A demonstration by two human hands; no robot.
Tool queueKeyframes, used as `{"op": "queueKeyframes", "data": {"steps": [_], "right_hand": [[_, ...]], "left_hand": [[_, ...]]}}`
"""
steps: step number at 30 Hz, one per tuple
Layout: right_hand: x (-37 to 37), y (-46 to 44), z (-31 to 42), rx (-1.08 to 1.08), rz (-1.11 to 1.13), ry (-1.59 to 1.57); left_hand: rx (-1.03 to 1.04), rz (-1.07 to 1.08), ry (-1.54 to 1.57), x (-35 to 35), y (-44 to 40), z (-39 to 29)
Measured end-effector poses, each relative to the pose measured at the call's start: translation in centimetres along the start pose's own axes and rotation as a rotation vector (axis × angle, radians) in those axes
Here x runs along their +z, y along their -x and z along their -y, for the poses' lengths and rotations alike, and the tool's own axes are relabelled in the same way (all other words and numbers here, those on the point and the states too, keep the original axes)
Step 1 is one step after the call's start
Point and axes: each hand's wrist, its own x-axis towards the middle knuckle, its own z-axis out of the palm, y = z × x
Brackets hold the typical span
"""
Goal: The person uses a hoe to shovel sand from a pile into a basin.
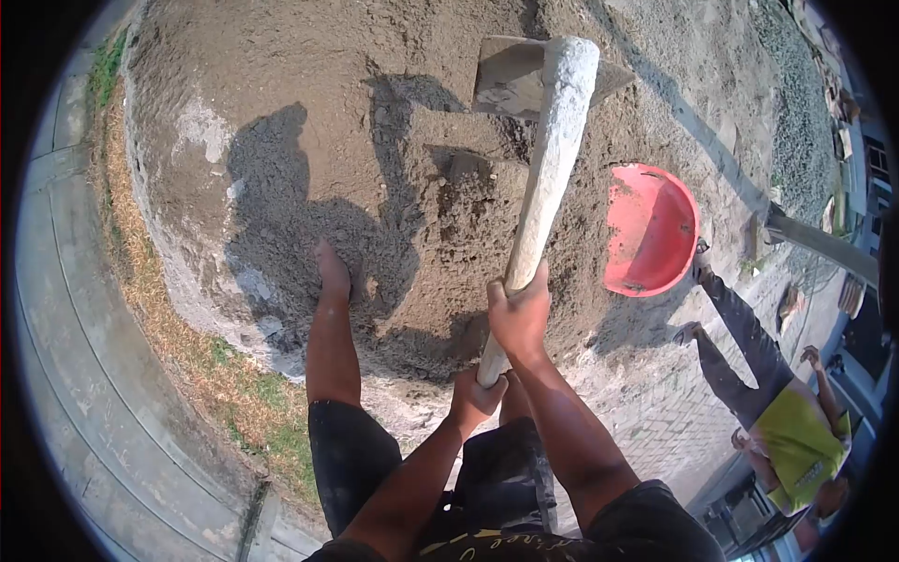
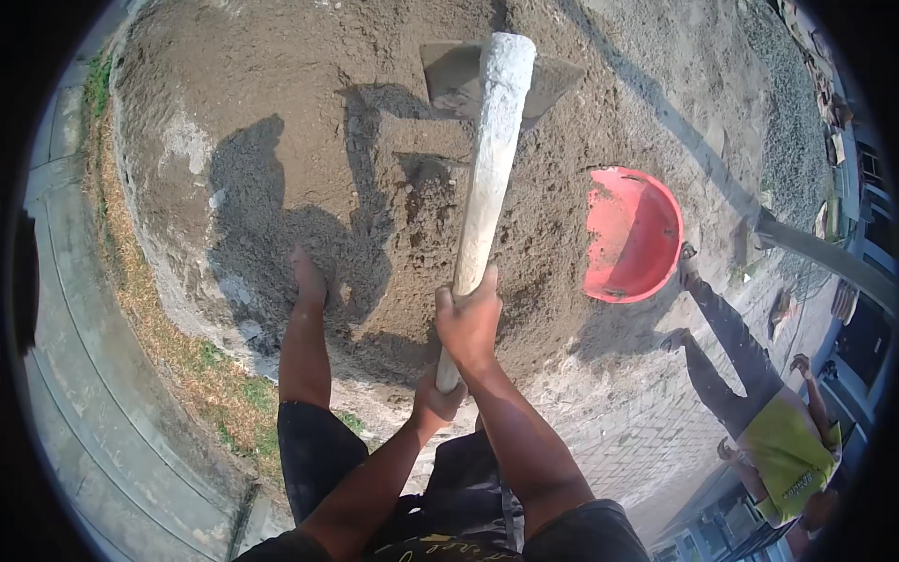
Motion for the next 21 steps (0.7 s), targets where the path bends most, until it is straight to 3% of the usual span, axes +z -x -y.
{"op": "queueKeyframes", "data": {"steps": [4,7,8,10,11,12,14,15,16,17,18,20,21], "right_hand": [[-5.9,-5.2,8.4,-0.199,-0.152,-0.230],[-7.2,-11.0,11.4,-0.273,-0.202,-0.200],[-7.0,-12.4,11.2,-0.305,-0.216,-0.201],[-5.1,-13.1,7.7,-0.183,-0.228,0.044],[-3.5,-12.1,4.4,-0.006,-0.108,0.061],[-0.7,-11.2,-1.3,0.194,0.026,0.131],[6.4,-6.6,-18.8,0.245,0.194,0.289],[7.4,-4.8,-21.6,0.445,0.262,0.212],[7.1,-3.7,-22.0,0.290,0.178,0.226],[6.8,-3.8,-22.3,0.483,0.309,0.091],[5.9,-2.0,-22.8,0.503,0.304,0.085],[1.3,-4.1,-17.2,0.637,0.503,-0.004],[1.2,-4.3,-17.9,0.469,0.467,0.160]], "left_hand": [[0.259,0.011,-0.101,2.1,-4.7,-9.6],[0.205,0.106,-0.044,2.9,-9.2,-16.8],[0.215,0.107,-0.060,3.6,-9.9,-15.5],[0.162,0.108,0.015,4.4,-10.9,-11.3],[-0.002,0.093,-0.016,4.0,-8.6,-9.2],[-0.182,0.053,-0.002,4.1,-6.1,-5.3],[-0.489,0.059,-0.010,3.2,-0.4,1.7],[-0.581,0.089,-0.011,2.8,0.8,2.6],[-0.582,0.079,0.028,2.9,1.7,0.6],[-0.579,0.081,0.065,3.2,1.9,0.2],[-0.588,0.086,0.102,3.8,3.0,-0.2],[-0.515,0.060,0.131,5.4,3.6,-1.7],[-0.560,0.161,0.241,5.2,4.1,-2.9]]}}
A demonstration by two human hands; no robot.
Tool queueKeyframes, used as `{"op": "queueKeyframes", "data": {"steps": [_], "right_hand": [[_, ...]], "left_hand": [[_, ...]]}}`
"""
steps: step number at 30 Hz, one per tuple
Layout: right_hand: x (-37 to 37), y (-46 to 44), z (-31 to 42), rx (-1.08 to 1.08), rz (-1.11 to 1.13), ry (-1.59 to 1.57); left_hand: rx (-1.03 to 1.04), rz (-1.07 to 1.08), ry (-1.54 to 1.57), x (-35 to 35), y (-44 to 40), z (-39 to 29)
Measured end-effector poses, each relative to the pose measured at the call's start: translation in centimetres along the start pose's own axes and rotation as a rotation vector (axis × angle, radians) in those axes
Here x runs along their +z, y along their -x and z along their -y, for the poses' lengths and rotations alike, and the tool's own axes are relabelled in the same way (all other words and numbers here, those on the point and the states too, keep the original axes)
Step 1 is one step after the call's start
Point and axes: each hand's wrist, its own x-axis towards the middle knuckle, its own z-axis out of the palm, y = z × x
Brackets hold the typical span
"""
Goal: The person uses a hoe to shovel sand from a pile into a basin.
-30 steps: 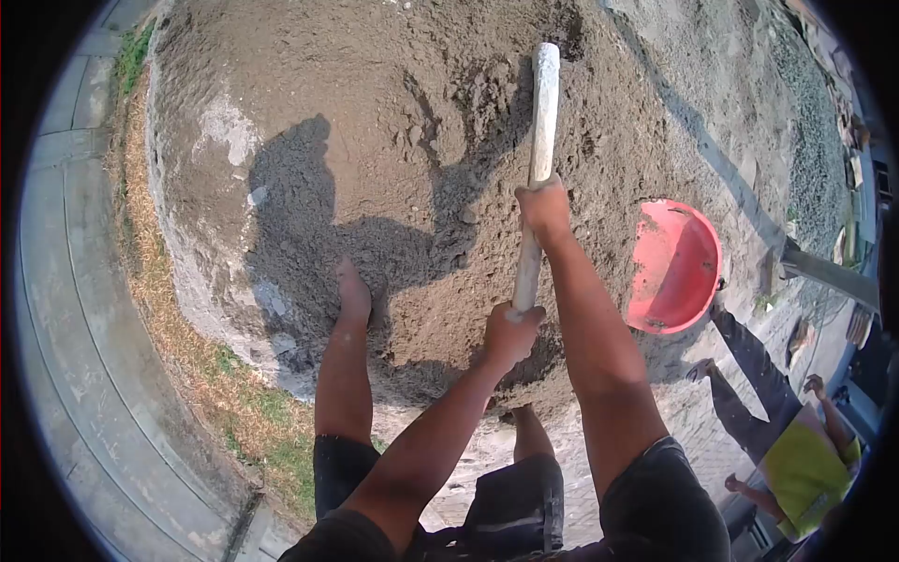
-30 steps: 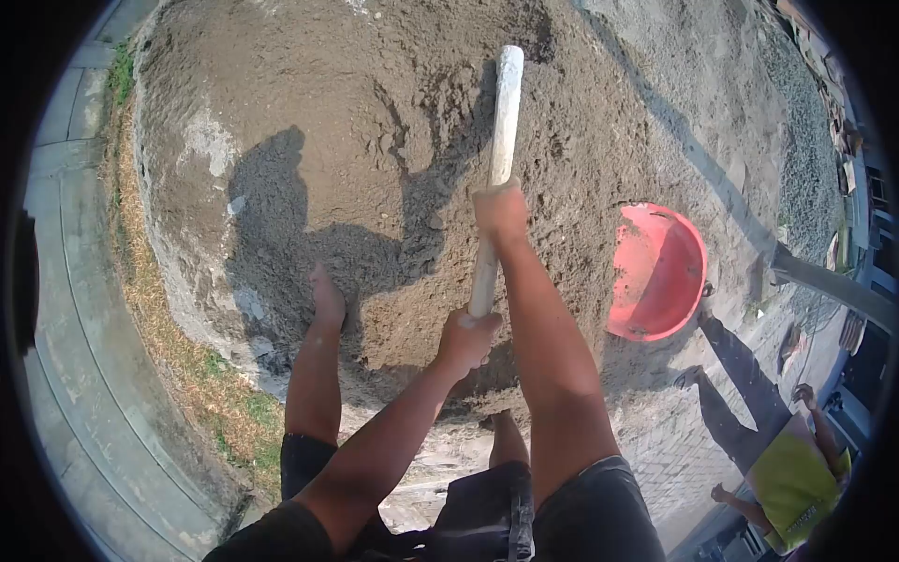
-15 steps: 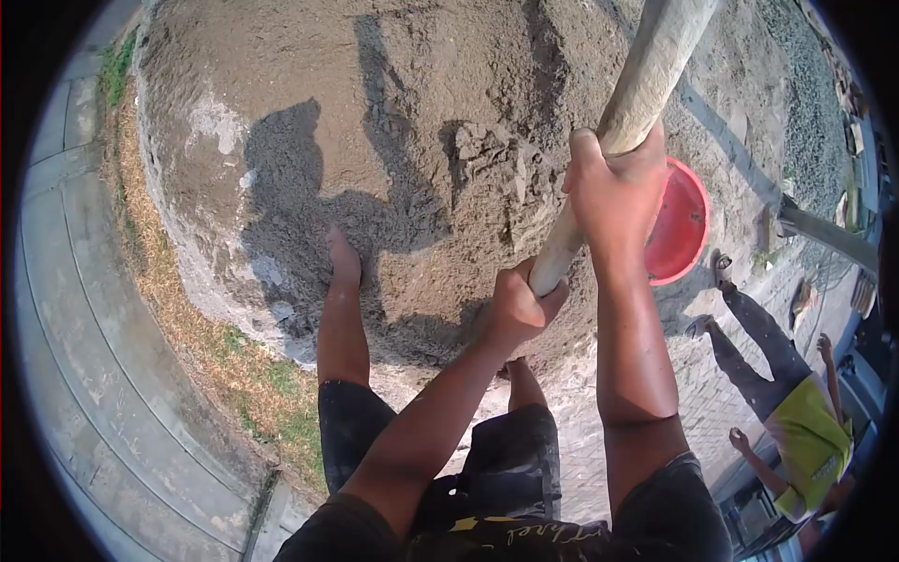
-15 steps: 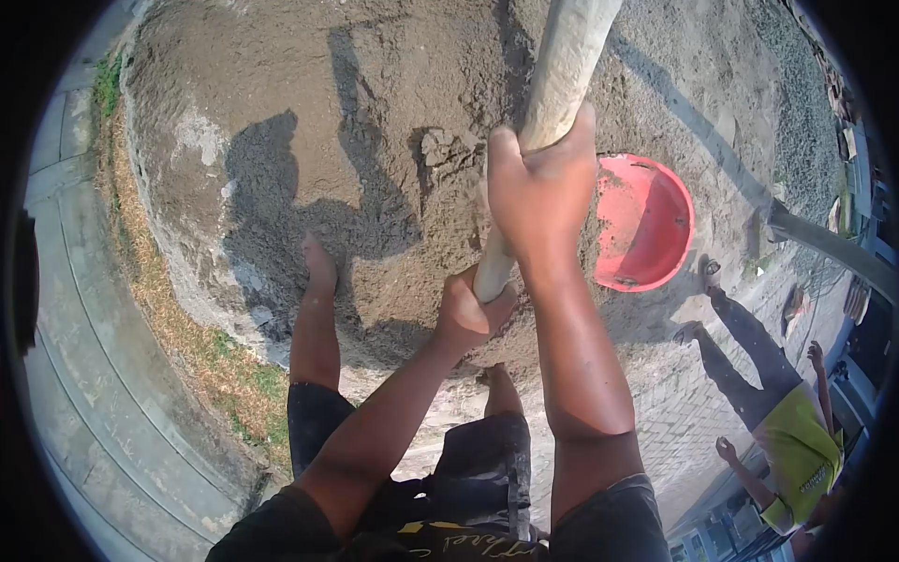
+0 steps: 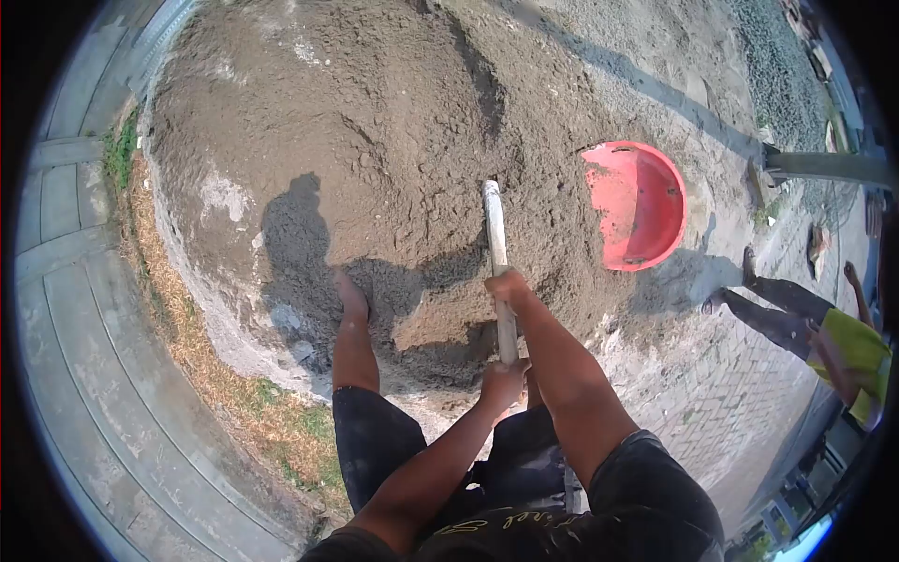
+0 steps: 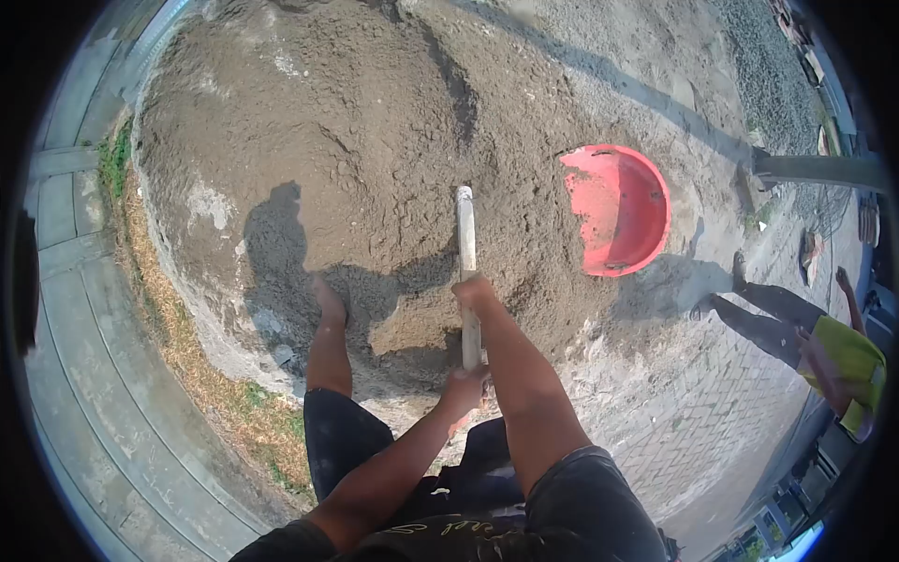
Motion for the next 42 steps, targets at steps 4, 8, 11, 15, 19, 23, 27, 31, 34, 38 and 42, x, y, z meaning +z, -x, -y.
{"op": "queueKeyframes", "data": {"steps": [4,8,11,15,19,23,27,31,34,38,42], "right_hand": [[-2.7,4.8,1.5,0.109,0.153,-0.195],[-4.1,11.5,1.3,0.130,0.179,-0.407],[-1.5,10.9,-2.3,0.112,0.179,-0.389],[1.4,13.2,-5.2,0.184,0.030,-0.716],[0.1,17.9,-4.9,0.206,-0.041,-0.947],[-1.3,21.3,-6.2,0.258,-0.109,-1.180],[-2.4,24.0,-9.4,0.331,-0.133,-1.354],[-6.0,25.1,-11.1,0.364,-0.169,-1.467],[-10.1,25.2,-10.8,0.354,-0.221,-1.518],[-15.3,26.3,-9.2,0.313,-0.320,-1.525],[-18.4,31.4,-7.2,0.214,-0.475,-1.413]], "left_hand": [[-0.062,0.088,0.060,2.3,6.5,-3.7],[-0.095,0.116,-0.015,2.1,11.2,-2.6],[-0.123,0.159,-0.094,1.7,14.5,-2.5],[-0.147,0.190,-0.207,4.0,21.2,-4.1],[-0.211,0.256,-0.305,4.6,24.0,-4.5],[-0.361,0.343,-0.449,6.3,23.5,-4.7],[-0.583,0.460,-0.606,8.0,21.5,-5.2],[-0.646,0.542,-0.738,11.2,20.4,-5.3],[-0.513,0.536,-0.767,14.1,21.7,-6.0],[-0.430,0.617,-0.792,15.1,24.3,-8.9],[-0.292,0.536,-0.932,14.2,22.1,-9.6]]}}
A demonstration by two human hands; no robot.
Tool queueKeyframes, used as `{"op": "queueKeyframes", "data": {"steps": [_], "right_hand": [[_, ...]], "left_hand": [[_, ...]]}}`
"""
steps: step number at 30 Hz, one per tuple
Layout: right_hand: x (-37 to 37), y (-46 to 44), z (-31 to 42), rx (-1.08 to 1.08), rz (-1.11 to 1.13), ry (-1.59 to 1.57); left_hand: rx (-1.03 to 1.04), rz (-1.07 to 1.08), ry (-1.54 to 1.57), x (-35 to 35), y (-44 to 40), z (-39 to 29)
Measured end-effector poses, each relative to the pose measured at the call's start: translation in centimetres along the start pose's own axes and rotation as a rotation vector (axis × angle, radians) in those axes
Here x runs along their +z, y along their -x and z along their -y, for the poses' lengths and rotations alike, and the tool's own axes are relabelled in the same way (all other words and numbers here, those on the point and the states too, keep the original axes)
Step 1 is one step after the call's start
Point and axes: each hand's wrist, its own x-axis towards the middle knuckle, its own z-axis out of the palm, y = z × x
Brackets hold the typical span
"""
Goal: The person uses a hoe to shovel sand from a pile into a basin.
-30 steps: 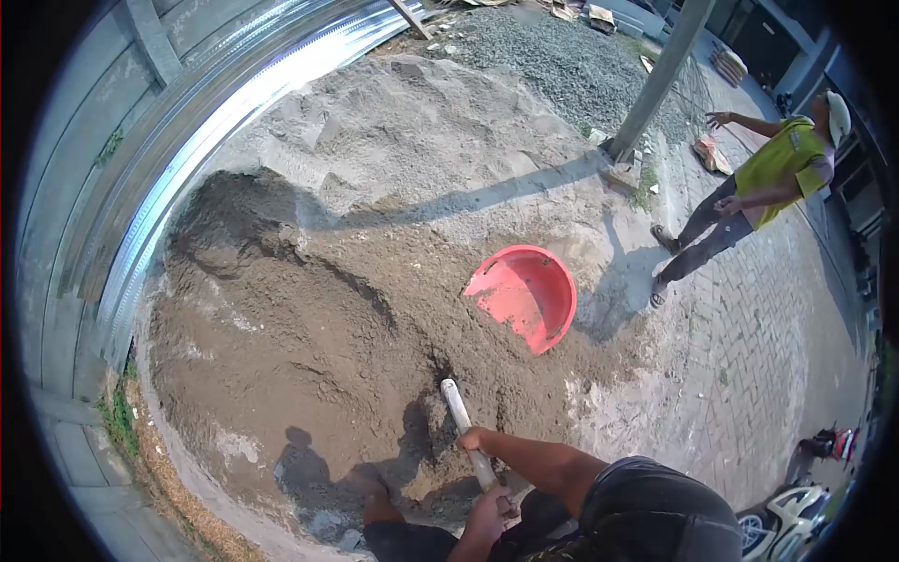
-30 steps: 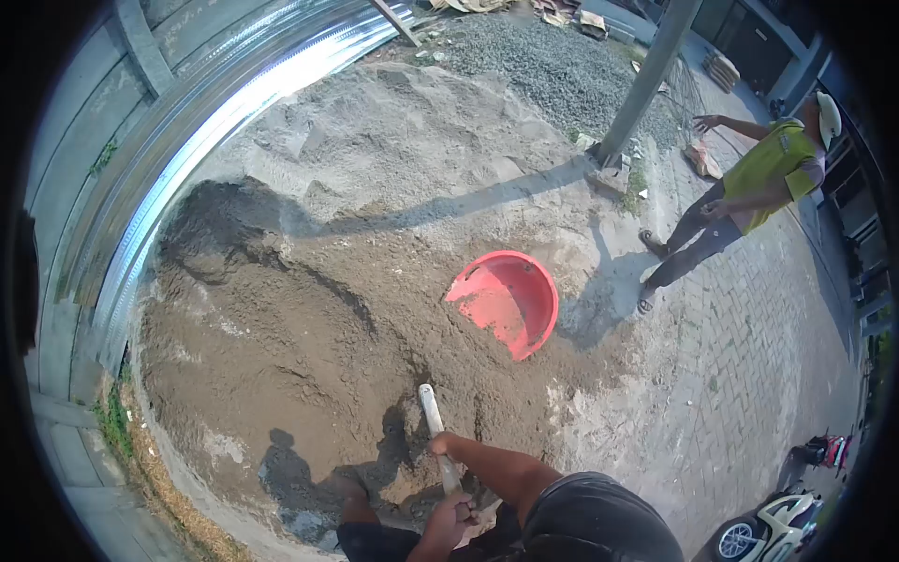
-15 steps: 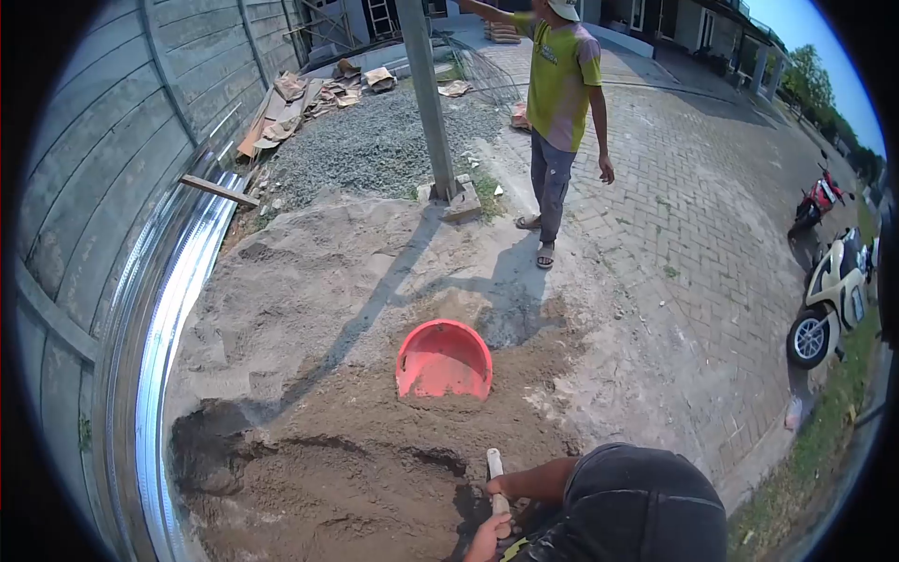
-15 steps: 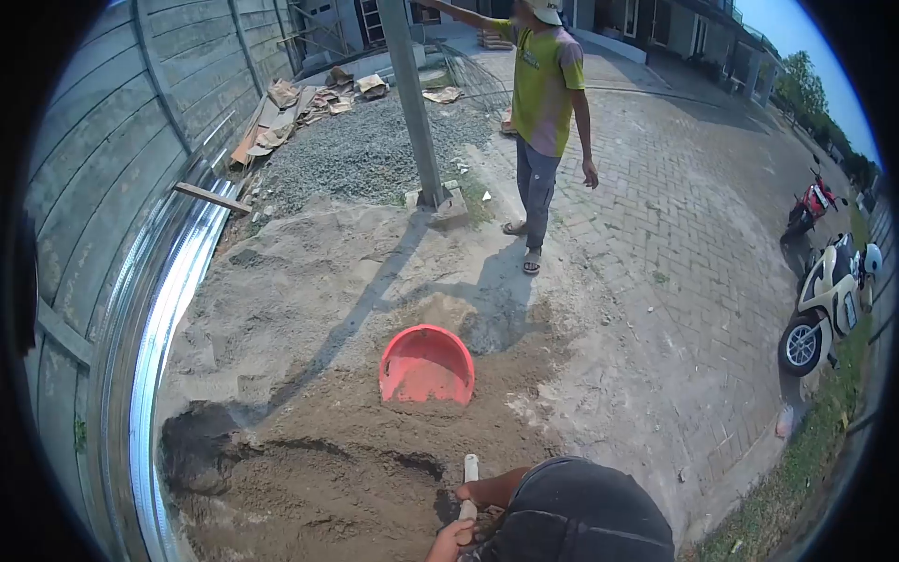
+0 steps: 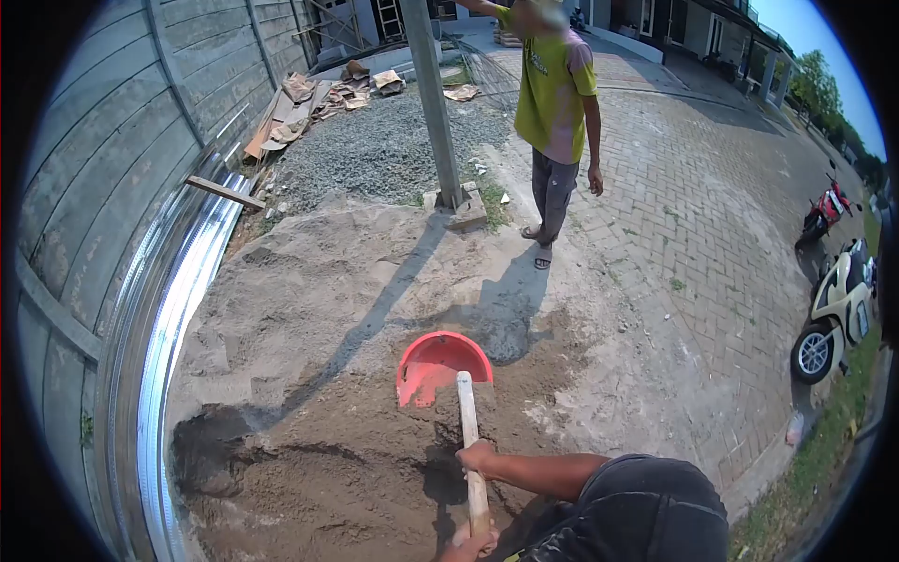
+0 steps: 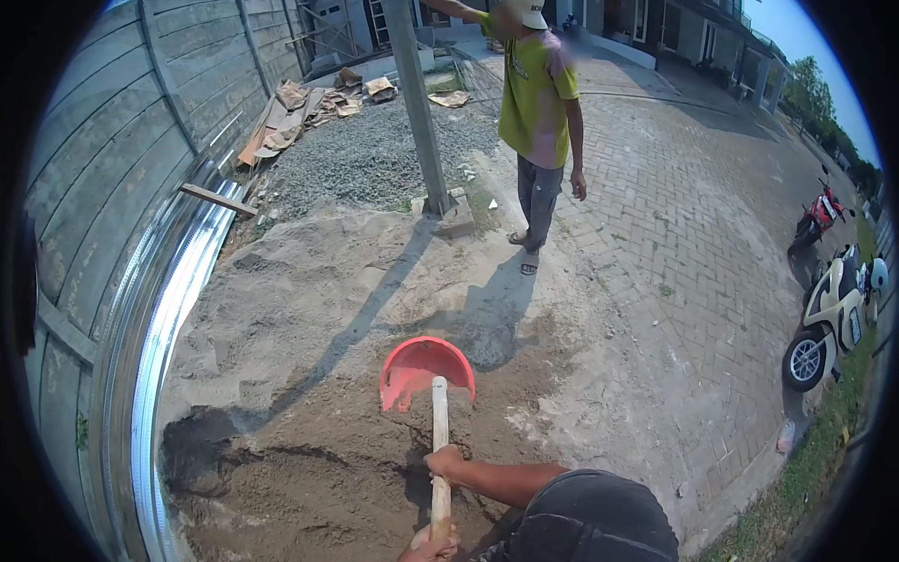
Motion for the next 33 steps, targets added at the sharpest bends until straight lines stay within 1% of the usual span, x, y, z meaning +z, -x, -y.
{"op": "queueKeyframes", "data": {"steps": [1,2,3,4,5,6,8,9,10,11,12,13,14,15,16,17,18,19,20,21,22,23,24,26,27,28,29,30,31,32,33], "right_hand": [[-0.2,1.5,0.9,-0.104,-0.015,0.052],[0.1,2.0,1.1,-0.122,-0.006,0.021],[0.3,2.9,1.8,-0.152,0.017,0.053],[0.4,4.0,2.5,-0.204,-0.036,0.061],[0.6,4.0,2.8,-0.255,-0.088,0.063],[0.9,2.8,2.9,-0.278,-0.064,0.087],[1.8,-0.1,3.0,-0.300,-0.037,0.007],[2.8,-2.1,3.7,-0.297,-0.022,0.029],[3.6,-4.8,4.5,-0.576,-0.080,-0.012],[4.2,-6.6,3.6,-0.842,-0.134,-0.055],[3.9,-6.1,5.2,-0.906,-0.117,-0.048],[3.4,-4.2,9.0,-0.965,-0.098,-0.035],[3.0,-1.7,12.4,-1.241,-0.212,0.061],[3.2,-1.4,14.6,-1.130,-0.100,-0.008],[3.3,1.2,17.3,-1.092,-0.033,-0.044],[3.6,0.8,19.0,-1.081,-0.026,0.008],[4.5,2.6,20.9,-1.070,0.054,-0.062],[5.6,5.0,22.2,-1.027,0.086,-0.077],[6.8,3.3,22.4,-1.083,0.086,-0.053],[8.5,4.5,22.7,-1.005,0.167,-0.096],[10.0,3.2,22.6,-0.997,0.189,-0.007],[11.2,1.0,21.2,-0.982,0.202,0.078],[13.2,-1.2,18.9,-0.943,0.230,0.111],[16.3,-5.9,13.9,-0.856,0.277,0.167],[17.7,-8.7,9.9,-0.832,0.322,0.214],[19.0,-12.4,4.5,-0.746,0.259,0.315],[19.4,-19.3,-3.2,-0.769,0.179,0.539],[19.7,-18.3,-7.6,-0.387,0.202,0.664],[18.6,-24.4,-17.3,-0.301,0.163,0.856],[16.3,-27.6,-25.6,-0.218,0.233,0.957],[15.2,-26.5,-29.4,-0.225,0.264,1.050]], "left_hand": [[0.033,-0.079,-0.093,-0.7,-1.4,0.3],[0.070,-0.173,-0.225,-1.7,-3.0,0.6],[0.108,-0.294,-0.440,-2.8,-5.0,1.0],[0.128,-0.424,-0.662,-4.1,-7.1,1.4],[0.123,-0.541,-0.869,-5.3,-9.1,1.8],[0.102,-0.642,-1.038,-6.3,-10.8,2.7],[0.061,-0.762,-1.238,-8.1,-13.7,3.9],[0.058,-0.793,-1.286,-8.6,-14.6,4.4],[0.067,-0.819,-1.325,-8.8,-15.2,4.3],[0.116,-0.829,-1.302,-9.0,-15.9,4.3],[0.201,-0.829,-1.250,-8.2,-16.0,2.8],[0.245,-0.766,-1.031,-5.2,-14.1,-1.5],[0.570,-0.790,-0.972,-5.7,-15.8,-2.0],[0.728,-0.693,-0.770,-4.8,-16.1,-3.7],[0.798,-0.630,-0.602,-2.7,-14.6,-6.1],[0.790,-0.657,-0.573,-2.8,-15.1,-7.1],[0.874,-0.691,-0.531,-2.2,-14.6,-8.3],[0.877,-0.728,-0.522,-1.7,-12.8,-9.8],[0.807,-0.707,-0.429,-2.3,-12.9,-10.2],[0.729,-0.738,-0.417,-2.1,-10.9,-11.3],[0.817,-0.795,-0.417,-3.6,-11.7,-11.3],[0.895,-0.843,-0.429,-4.9,-12.8,-9.6],[0.855,-0.867,-0.392,-6.6,-14.1,-7.4],[0.719,-0.845,-0.231,-10.3,-17.2,-3.2],[0.634,-0.836,-0.160,-12.2,-18.7,0.0],[0.556,-0.826,-0.094,-14.0,-20.2,4.1],[0.456,-0.800,0.003,-15.5,-22.2,9.1],[0.355,-0.769,0.104,-16.1,-24.2,14.9],[0.260,-0.758,0.304,-15.5,-26.5,20.9],[0.150,-0.777,0.305,-13.7,-26.0,24.8],[0.041,-0.793,0.299,-13.5,-25.5,27.2]]}}
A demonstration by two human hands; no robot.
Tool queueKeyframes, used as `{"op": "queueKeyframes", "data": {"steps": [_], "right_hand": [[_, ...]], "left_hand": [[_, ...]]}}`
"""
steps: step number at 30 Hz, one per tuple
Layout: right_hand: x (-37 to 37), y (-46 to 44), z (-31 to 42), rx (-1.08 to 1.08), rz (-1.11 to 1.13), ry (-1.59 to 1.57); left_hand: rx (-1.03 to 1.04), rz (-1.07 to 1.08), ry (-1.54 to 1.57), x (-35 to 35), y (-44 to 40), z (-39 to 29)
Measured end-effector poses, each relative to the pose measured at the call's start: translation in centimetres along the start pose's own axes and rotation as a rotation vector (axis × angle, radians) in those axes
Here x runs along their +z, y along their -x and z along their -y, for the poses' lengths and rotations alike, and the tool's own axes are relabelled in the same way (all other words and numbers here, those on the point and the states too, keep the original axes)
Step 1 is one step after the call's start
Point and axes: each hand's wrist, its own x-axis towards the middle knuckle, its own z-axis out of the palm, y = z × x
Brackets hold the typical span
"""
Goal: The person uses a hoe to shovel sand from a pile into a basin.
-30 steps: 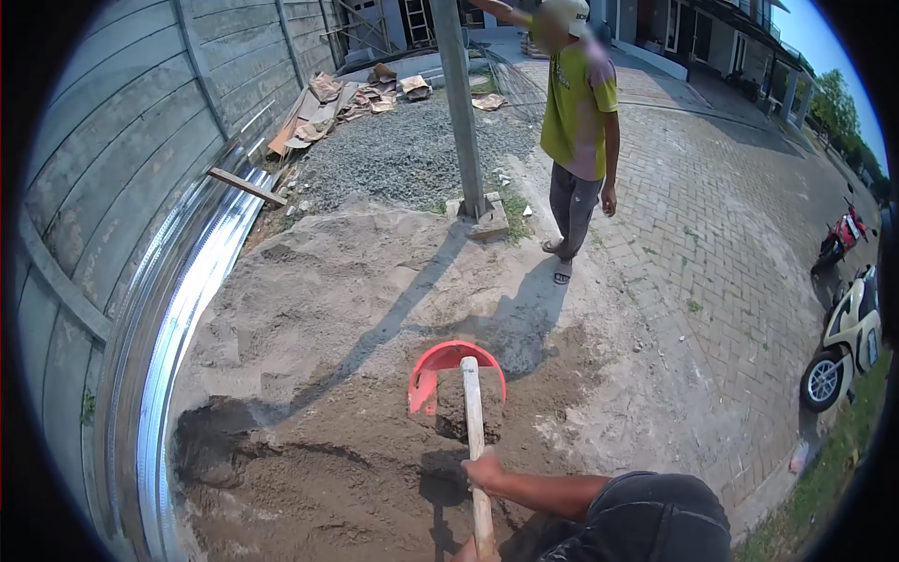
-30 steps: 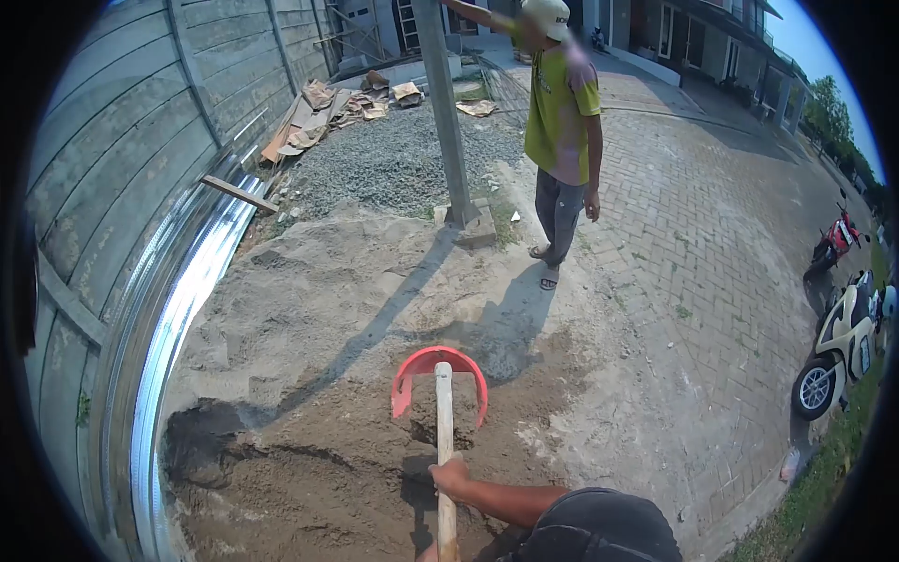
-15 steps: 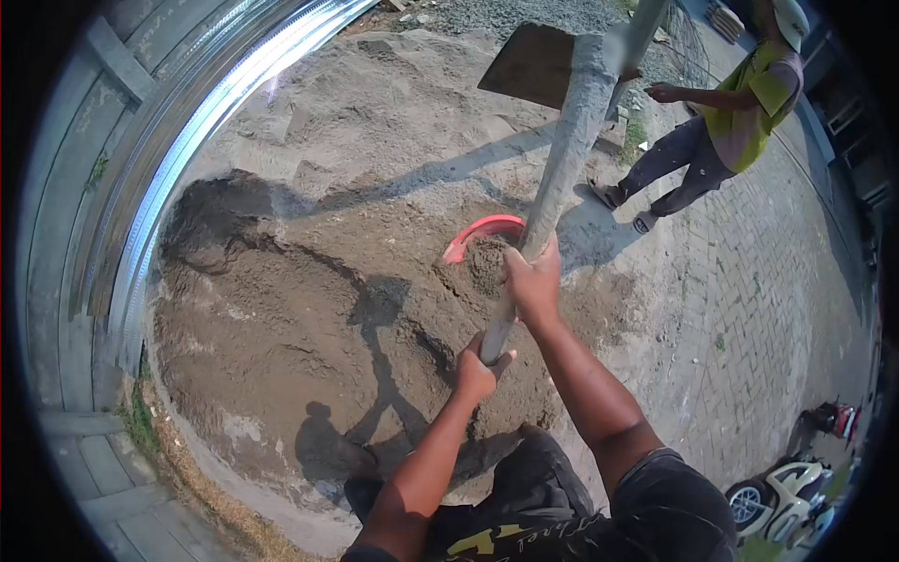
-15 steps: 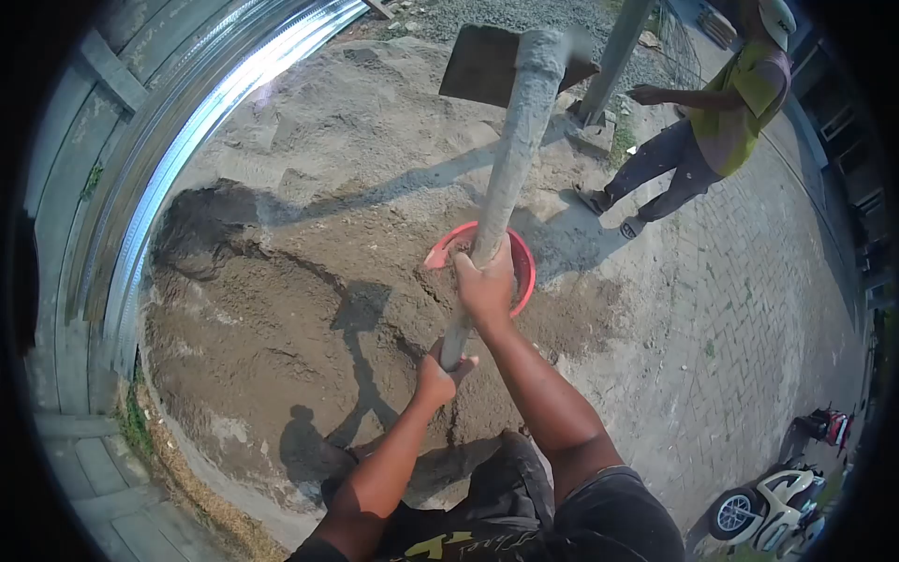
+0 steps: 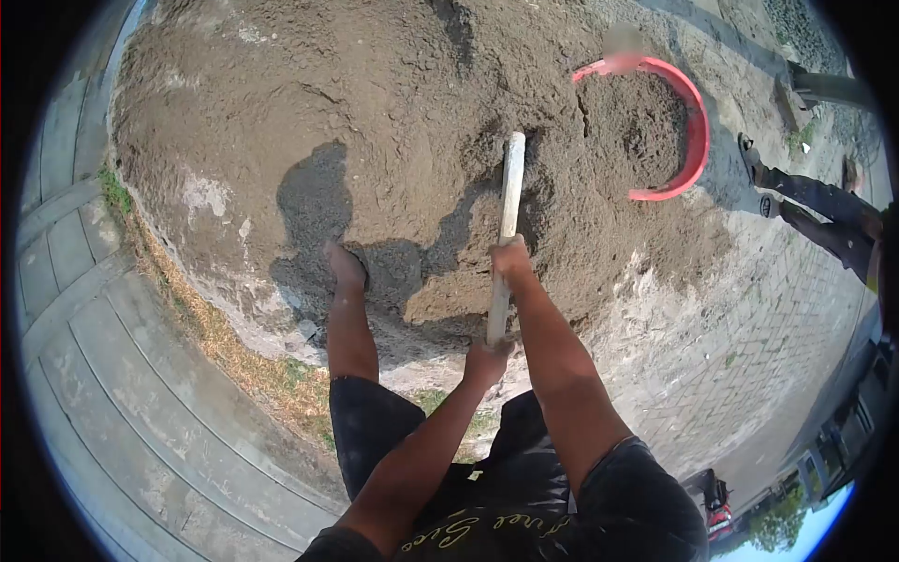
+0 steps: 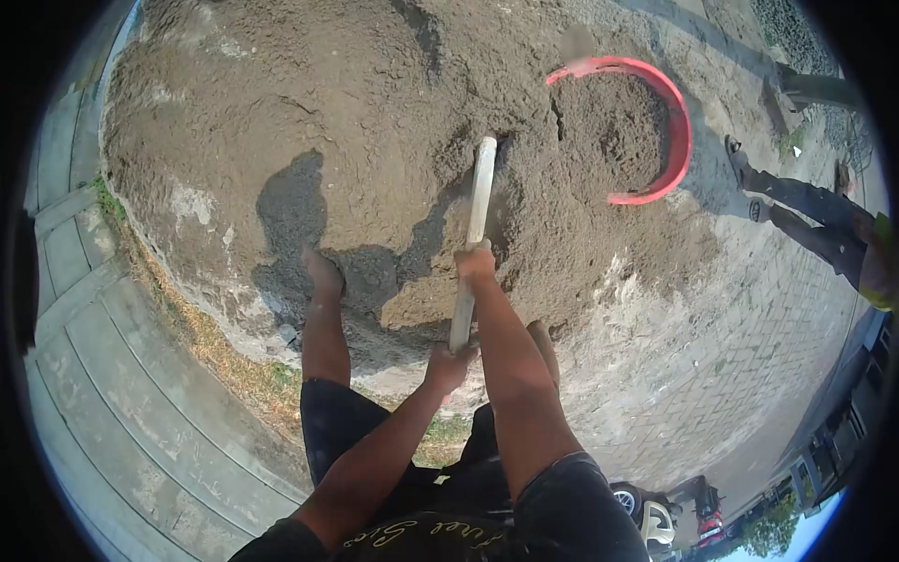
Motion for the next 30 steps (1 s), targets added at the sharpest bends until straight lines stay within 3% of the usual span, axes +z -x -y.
{"op": "queueKeyframes", "data": {"steps": [3,4,6,7,10,12,14,17,19,22,24,26,28,30], "right_hand": [[2.3,4.6,0.9,0.092,0.082,-0.010],[1.6,5.0,1.9,0.096,0.087,-0.004],[-0.2,5.6,3.1,0.272,0.200,-0.242],[-0.9,5.9,3.8,0.232,0.216,-0.247],[-3.7,9.0,6.6,0.191,0.291,-0.290],[-3.7,8.6,4.1,0.078,0.228,-0.189],[-7.7,11.9,8.2,0.380,0.331,-0.440],[-15.1,13.2,11.3,0.432,0.403,-0.517],[-19.4,13.5,11.9,0.512,0.505,-0.593],[-25.1,17.2,14.4,0.495,0.421,-0.715],[-27.0,21.2,15.3,0.431,0.341,-0.738],[-27.2,24.2,14.6,0.196,0.049,-0.497],[-24.8,24.2,11.1,0.050,-0.088,-0.708],[-23.7,22.7,9.6,0.052,-0.199,-0.685]], "left_hand": [[-0.119,0.057,0.204,-2.8,3.4,0.6],[-0.108,0.024,0.136,-2.1,3.5,1.4],[-0.214,0.056,0.298,-1.7,6.0,-2.8],[-0.229,0.109,0.289,-2.0,6.9,-3.9],[-0.223,0.124,0.257,-2.7,10.8,-7.1],[-0.202,0.200,0.320,-3.3,13.8,-9.2],[-0.169,0.323,0.480,-3.4,17.1,-12.5],[-0.019,0.542,0.494,-1.2,20.6,-18.5],[0.109,0.611,0.348,1.4,21.8,-20.6],[0.161,0.697,0.282,1.1,26.5,-24.4],[0.165,0.744,0.263,-0.2,28.1,-23.4],[0.318,0.868,-0.111,-2.7,27.6,-19.9],[0.218,0.877,-0.332,-4.0,23.5,-14.5],[0.304,0.681,-0.757,-3.1,19.0,-13.3]]}}
